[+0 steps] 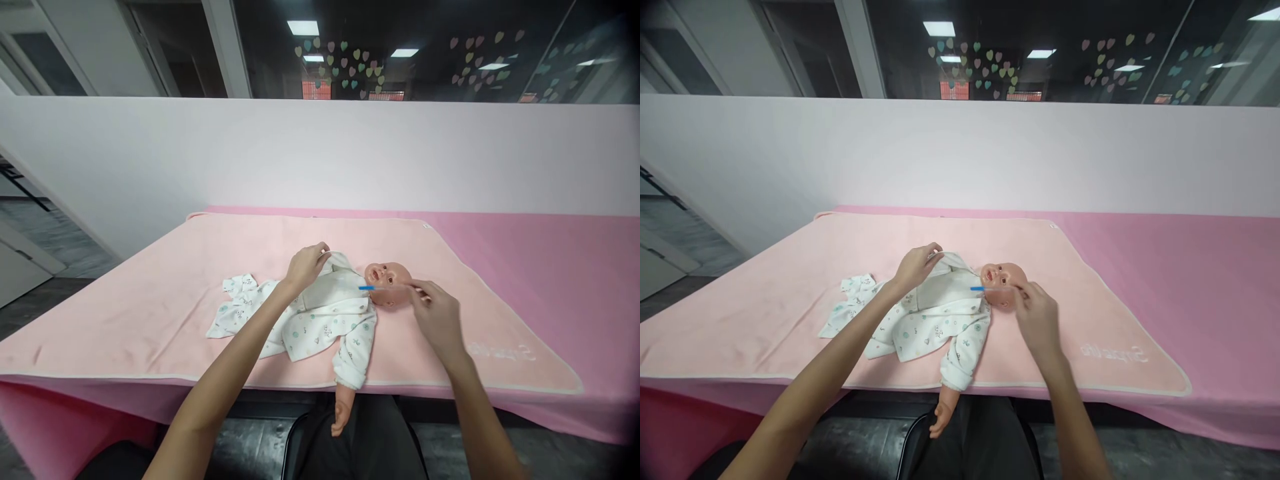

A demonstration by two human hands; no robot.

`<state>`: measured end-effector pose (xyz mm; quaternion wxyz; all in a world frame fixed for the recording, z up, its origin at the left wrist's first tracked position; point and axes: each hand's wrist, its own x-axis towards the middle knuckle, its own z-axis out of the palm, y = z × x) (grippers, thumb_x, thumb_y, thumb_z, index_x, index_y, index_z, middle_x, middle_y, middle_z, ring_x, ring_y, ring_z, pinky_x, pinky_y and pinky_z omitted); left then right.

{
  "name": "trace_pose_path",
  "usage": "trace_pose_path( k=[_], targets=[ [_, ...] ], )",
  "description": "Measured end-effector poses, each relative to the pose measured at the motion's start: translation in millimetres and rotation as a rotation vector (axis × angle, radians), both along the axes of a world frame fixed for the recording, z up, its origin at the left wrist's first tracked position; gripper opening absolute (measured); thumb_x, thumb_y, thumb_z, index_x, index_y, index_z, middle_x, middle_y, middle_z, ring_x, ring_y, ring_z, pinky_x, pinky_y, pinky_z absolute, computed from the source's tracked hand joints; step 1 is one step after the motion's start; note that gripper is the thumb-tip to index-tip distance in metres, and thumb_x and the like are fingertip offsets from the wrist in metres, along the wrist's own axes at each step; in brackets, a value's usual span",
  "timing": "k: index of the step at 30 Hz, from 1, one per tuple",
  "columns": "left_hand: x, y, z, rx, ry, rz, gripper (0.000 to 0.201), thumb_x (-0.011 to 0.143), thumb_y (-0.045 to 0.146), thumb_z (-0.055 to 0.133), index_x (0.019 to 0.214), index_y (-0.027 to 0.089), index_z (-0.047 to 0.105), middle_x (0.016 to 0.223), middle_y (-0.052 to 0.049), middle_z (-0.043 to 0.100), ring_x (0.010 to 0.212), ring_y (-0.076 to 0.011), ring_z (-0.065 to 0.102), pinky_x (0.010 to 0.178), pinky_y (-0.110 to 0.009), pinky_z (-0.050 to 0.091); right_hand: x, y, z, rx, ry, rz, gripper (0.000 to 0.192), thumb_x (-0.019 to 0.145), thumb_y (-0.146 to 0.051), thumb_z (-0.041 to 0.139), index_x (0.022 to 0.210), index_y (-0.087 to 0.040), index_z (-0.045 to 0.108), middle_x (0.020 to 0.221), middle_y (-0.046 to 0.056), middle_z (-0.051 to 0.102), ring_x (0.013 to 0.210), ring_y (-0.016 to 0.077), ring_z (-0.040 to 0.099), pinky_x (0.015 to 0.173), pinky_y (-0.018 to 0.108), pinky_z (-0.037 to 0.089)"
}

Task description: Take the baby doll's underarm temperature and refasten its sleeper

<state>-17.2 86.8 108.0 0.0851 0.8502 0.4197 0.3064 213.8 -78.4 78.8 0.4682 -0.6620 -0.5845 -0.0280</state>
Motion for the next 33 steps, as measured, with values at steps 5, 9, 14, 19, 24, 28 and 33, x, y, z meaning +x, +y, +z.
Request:
trace_pose_path(
  k=[5,9,14,19,24,28,33],
  targets=[
    [13,-25,6.7,0.152,0.208,0.071,0.024,0.091,0.036,0.037,0.102,0.026,0.056,0.092,-0.004,0.065,0.070,-0.0179,0.058,0.057,-0.025,0.032,-50,83,-10.6,0.008,-0.129,0.067,0.021,0.086,-0.020,0.043,0.084,-0.019,0.065,0.084,0.007,0.069,0.080,0.0203,0.061,0.072,0.032,0.044],
    [17,-38,-0.8,0.146,0.280,0.019,0.024,0.092,0.036,0.037,0.102,0.026,0.056,0.091,-0.002,0.064,0.071,-0.0170,0.060,0.060,-0.025,0.036,-73,122,-15.0,-0.245,-0.328,-0.020,0.022,0.084,-0.007,0.042,0.098,-0.015,0.057,0.074,0.009,0.067,0.065,0.0183,0.060,0.058,0.027,0.039],
    [-1,-45,-31.0,0.089,0.260,-0.094,0.022,0.089,0.032,0.042,0.105,0.025,0.056,0.101,-0.003,0.062,0.082,-0.0150,0.060,0.065,-0.024,0.043,-81,131,-6.7,-0.424,-0.594,0.036,0.024,0.080,-0.002,0.045,0.097,-0.014,0.057,0.091,0.013,0.064,0.083,0.0212,0.059,0.060,0.026,0.041],
    [-45,-48,-42.4,-0.088,0.102,-0.016,0.030,0.084,0.025,0.046,0.114,0.025,0.054,0.103,-0.002,0.062,0.082,-0.0147,0.059,0.069,-0.025,0.047,-61,116,-6.6,-0.268,-0.746,0.170,0.019,0.081,-0.013,0.048,0.081,-0.018,0.066,0.106,0.013,0.059,0.098,0.0249,0.051,0.077,0.035,0.042],
    [-68,-58,-5.8,-0.363,0.066,-0.208,0.026,0.078,0.027,0.052,0.102,0.023,0.063,0.097,-0.003,0.066,0.082,-0.0155,0.060,0.065,-0.024,0.048,-35,92,-16.2,-0.148,-0.736,0.235,0.023,0.079,-0.013,0.051,0.079,-0.024,0.071,0.121,0.008,0.055,0.112,0.0259,0.045,0.101,0.048,0.025],
    [-53,-39,11.6,-0.638,0.167,-0.397,0.039,0.070,0.028,0.063,0.108,0.022,0.061,0.090,-0.003,0.068,0.076,-0.0165,0.064,0.063,-0.024,0.049,-17,81,-25.8,-0.110,-0.603,0.274,0.024,0.081,-0.018,0.049,0.079,-0.024,0.072,0.127,0.007,0.053,0.119,0.0266,0.042,0.104,0.051,0.023],
    [3,23,-25.0,-0.312,-0.125,0.014,0.037,0.086,0.034,0.041,0.115,0.015,0.054,0.110,-0.010,0.062,0.098,-0.0184,0.059,0.083,-0.030,0.047,10,87,-24.5,-0.019,-0.301,0.315,0.022,0.084,-0.029,0.048,0.090,-0.024,0.068,0.113,0.006,0.062,0.106,0.0220,0.054,0.102,0.047,0.031]
  ],
)
